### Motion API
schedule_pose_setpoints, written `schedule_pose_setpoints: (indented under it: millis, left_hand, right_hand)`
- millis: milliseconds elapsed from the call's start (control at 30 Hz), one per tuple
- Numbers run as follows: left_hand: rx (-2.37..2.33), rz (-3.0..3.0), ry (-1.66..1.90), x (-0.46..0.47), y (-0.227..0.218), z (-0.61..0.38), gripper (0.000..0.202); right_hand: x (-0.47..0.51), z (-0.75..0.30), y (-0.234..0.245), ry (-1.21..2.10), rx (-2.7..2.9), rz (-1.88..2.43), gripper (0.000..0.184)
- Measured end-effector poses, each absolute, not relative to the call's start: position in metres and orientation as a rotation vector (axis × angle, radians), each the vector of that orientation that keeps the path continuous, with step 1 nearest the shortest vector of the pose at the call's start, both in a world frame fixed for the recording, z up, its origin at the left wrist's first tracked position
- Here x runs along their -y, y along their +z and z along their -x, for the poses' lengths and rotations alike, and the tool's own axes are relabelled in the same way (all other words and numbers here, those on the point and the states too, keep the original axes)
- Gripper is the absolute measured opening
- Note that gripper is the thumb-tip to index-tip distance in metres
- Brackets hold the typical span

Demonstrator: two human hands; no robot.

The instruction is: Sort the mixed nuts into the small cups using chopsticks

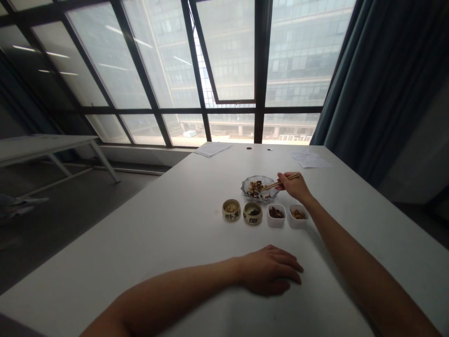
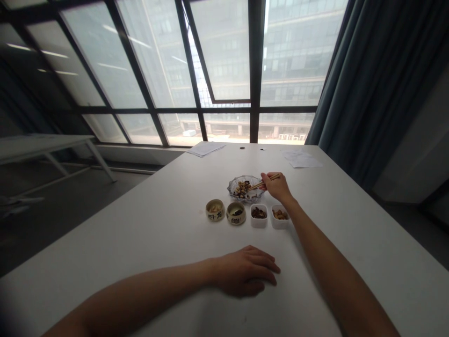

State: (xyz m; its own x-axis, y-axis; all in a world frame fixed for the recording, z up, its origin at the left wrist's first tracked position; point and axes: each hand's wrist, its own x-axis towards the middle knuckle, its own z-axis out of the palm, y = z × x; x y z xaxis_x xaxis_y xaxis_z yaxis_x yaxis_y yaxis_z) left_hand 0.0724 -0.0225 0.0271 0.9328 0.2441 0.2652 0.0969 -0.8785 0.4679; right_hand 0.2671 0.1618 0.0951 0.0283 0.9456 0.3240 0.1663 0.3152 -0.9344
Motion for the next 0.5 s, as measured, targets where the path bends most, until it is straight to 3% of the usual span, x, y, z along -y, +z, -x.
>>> schedule_pose_setpoints:
  millis: [500]
  left_hand:
    - [-0.246,-2.649,0.434,0.0232,0.0294,-0.0725,0.034]
  right_hand:
    - [-0.1613,-0.2659,0.0961,0.822,1.397,1.072,0.050]
